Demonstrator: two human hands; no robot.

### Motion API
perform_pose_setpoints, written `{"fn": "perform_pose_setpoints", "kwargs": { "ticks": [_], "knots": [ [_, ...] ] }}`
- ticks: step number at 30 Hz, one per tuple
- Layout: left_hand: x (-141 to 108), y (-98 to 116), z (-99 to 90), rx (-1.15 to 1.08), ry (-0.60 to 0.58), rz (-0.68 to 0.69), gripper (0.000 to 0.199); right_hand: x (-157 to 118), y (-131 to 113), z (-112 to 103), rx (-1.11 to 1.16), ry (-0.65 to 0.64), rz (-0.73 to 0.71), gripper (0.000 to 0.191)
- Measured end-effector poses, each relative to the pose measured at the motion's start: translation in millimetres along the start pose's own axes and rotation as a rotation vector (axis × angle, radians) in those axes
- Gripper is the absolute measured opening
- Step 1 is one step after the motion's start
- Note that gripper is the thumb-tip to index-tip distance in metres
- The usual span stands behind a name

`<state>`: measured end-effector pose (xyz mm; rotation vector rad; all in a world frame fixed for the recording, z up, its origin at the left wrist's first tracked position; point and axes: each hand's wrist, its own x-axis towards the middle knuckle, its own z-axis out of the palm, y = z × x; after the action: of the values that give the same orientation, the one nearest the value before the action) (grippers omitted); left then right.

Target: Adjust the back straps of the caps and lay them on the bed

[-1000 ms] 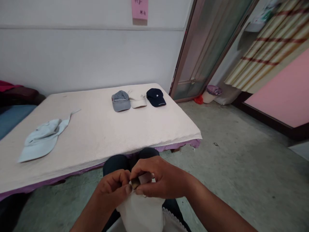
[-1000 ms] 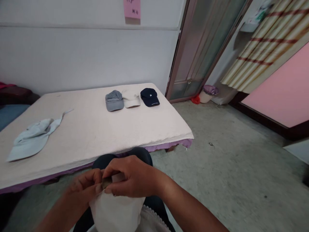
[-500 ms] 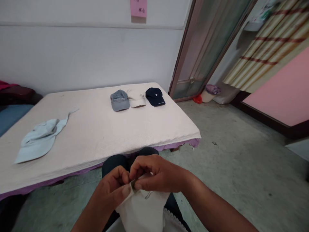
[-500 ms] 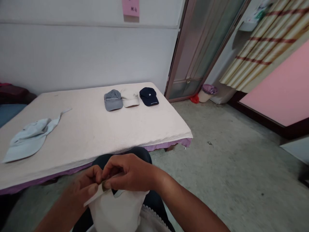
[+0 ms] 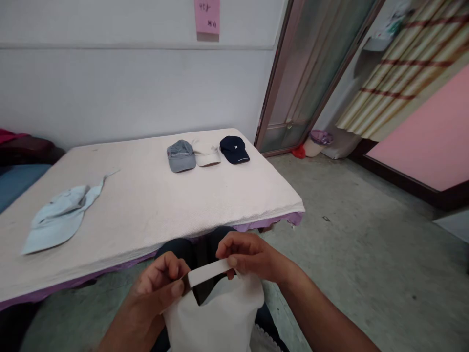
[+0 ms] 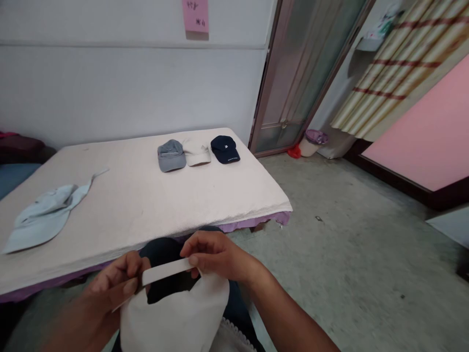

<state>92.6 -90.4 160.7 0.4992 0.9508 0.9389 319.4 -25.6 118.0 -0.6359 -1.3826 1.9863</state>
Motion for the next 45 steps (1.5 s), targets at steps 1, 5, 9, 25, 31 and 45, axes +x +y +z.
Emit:
{"fn": "perform_pose_setpoints", "kwargs": {
  "ticks": [1,5,9,25,31,45],
  "knots": [
    [-1,1,-2.7,-0.033,0.009,0.005,0.028,-3,4,-4,-0.005,0.01,0.005,0.028],
    [0,6,-19.5,-0.261,0.247,0.056,0.038,-21,31,-16,0.09,0.024,0.029,0.048],
    [11,11,-32.0,-0.45,0.385,-0.05,0.041,-38,70,-15,0.428,0.064,0.049,0.055],
    [129,34,-27.1,-0.275,0.076,0.113,0.038,55,-2,-84,0.28,0.443,-0.147,0.035],
    [202,-27,-52.8,-0.178,0.143,-0.001,0.029,114,32,-151,0.198,0.732,-0.084,0.025],
    [221,-72,-71.6,-0.183,0.154,0.104,0.021,39,153,-72,0.462,0.897,0.053,0.035]
  ]
}}
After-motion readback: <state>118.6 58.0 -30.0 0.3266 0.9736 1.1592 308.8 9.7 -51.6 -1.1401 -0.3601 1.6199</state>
